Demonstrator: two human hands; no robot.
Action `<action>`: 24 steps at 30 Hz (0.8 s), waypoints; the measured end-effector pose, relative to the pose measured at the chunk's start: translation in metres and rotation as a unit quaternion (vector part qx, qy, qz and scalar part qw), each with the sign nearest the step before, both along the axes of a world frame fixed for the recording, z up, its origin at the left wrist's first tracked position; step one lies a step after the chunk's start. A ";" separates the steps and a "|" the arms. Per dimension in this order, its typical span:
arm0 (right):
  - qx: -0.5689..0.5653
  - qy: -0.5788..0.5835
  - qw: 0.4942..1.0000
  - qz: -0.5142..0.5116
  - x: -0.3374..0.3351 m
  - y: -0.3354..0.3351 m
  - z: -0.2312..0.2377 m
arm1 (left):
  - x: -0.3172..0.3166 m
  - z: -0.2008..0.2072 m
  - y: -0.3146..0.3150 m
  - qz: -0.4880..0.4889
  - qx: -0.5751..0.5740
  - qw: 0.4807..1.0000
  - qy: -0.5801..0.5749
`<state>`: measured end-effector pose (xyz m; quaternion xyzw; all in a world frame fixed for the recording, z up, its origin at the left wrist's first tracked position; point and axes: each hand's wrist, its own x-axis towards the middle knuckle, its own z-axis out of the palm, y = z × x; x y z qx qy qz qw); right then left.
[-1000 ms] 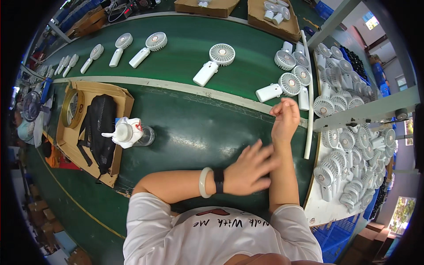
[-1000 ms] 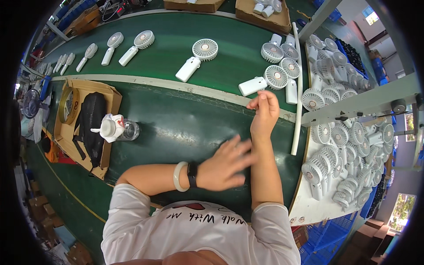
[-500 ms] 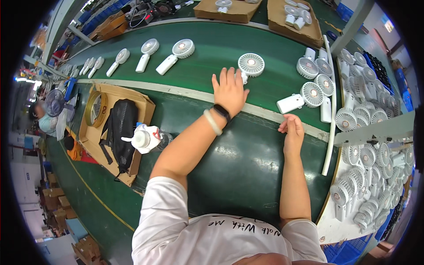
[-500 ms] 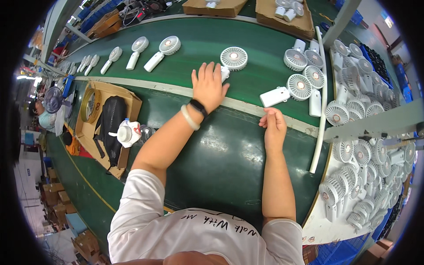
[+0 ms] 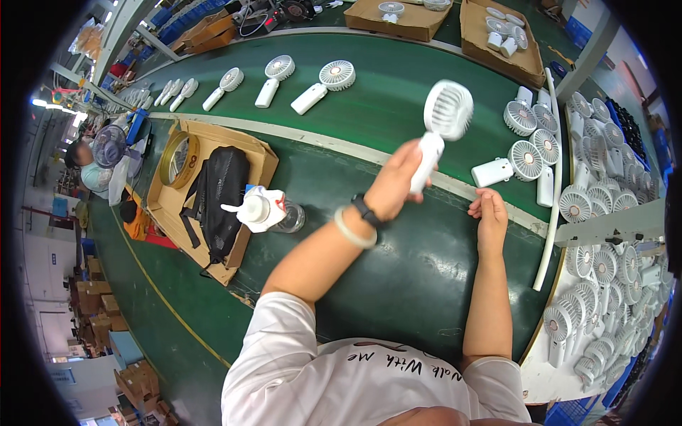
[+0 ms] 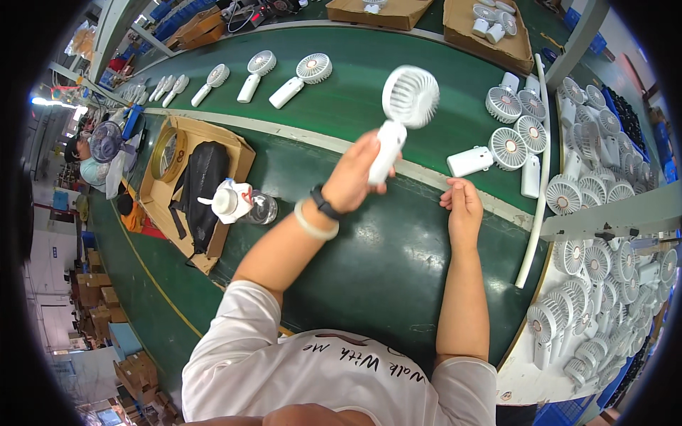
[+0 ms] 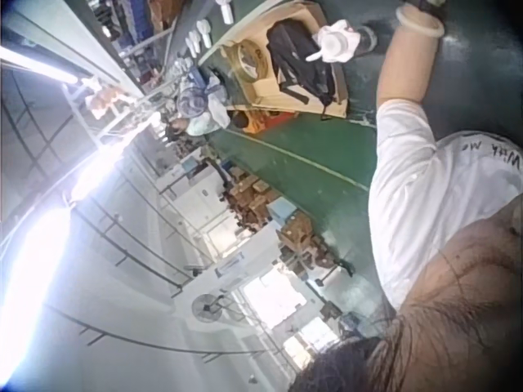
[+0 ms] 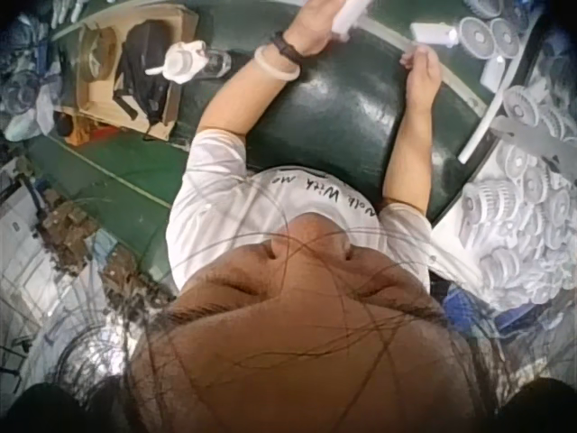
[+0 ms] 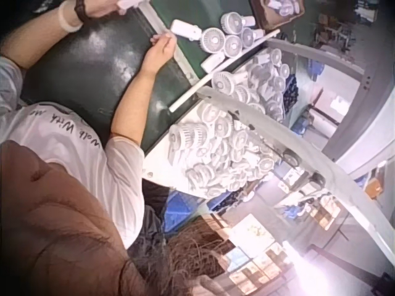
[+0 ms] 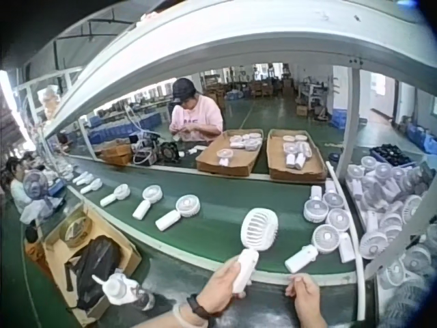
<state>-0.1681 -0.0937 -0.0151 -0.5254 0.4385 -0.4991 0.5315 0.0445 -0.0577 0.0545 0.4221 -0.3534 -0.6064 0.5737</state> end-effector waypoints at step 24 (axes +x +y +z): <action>-0.023 0.092 0.995 -0.033 0.008 0.000 0.002 | -0.032 -0.064 0.050 -0.017 -0.004 0.984 0.179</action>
